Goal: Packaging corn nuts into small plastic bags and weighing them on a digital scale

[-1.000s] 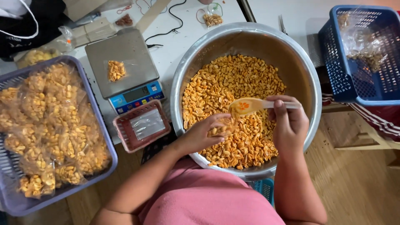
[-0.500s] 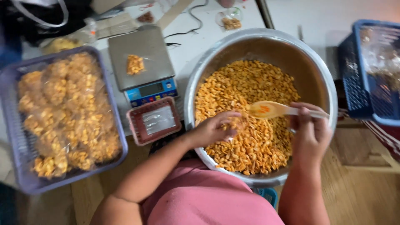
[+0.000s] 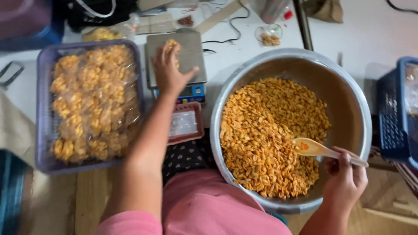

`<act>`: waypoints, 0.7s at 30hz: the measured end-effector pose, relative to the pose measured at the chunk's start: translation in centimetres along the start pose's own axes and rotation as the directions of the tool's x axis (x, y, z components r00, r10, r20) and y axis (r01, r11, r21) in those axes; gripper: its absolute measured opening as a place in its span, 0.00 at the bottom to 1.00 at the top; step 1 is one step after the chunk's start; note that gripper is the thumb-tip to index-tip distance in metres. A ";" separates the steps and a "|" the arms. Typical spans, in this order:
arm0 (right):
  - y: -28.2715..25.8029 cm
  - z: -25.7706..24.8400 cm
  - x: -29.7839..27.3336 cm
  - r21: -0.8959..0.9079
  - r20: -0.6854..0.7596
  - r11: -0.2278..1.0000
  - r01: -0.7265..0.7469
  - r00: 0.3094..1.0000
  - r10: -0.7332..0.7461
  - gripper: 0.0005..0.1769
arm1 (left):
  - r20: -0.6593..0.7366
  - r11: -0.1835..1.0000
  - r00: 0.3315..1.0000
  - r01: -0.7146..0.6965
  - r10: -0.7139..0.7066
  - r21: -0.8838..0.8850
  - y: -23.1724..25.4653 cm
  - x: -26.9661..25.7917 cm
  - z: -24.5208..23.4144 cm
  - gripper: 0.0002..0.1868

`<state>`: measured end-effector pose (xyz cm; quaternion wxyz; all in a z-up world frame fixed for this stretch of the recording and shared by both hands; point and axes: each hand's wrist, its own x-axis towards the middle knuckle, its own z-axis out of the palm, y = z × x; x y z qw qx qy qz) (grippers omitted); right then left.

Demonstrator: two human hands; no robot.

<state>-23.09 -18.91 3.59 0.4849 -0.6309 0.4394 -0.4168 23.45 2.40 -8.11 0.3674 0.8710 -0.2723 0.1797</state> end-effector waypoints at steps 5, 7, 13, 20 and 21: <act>0.2 0.2 0.4 -0.157 0.000 0.988 -0.006 1.000 0.006 0.11 | -0.248 0.974 0.967 -0.001 -0.057 -0.228 -1.1 -6.9 0.4 0.05; 1.8 -1.4 1.1 -0.627 0.401 0.135 0.767 0.467 -0.788 0.08 | -0.355 0.910 0.930 -0.064 -0.094 -0.409 1.9 -7.9 -2.9 0.10; 5.0 0.7 3.7 0.027 0.116 1.000 0.012 0.993 -0.015 0.11 | -0.004 0.353 0.806 0.255 -0.593 -0.900 2.5 -9.5 -18.3 0.15; 7.3 0.7 5.7 -0.005 0.147 0.997 0.083 0.986 -0.081 0.12 | -0.193 0.884 0.923 0.377 -0.334 0.275 -10.6 -14.9 -25.1 0.10; 7.6 0.2 6.9 -0.073 0.262 0.705 0.705 0.696 -0.669 0.08 | -0.007 0.792 0.831 0.532 -0.556 0.301 -12.3 -15.7 -24.6 0.20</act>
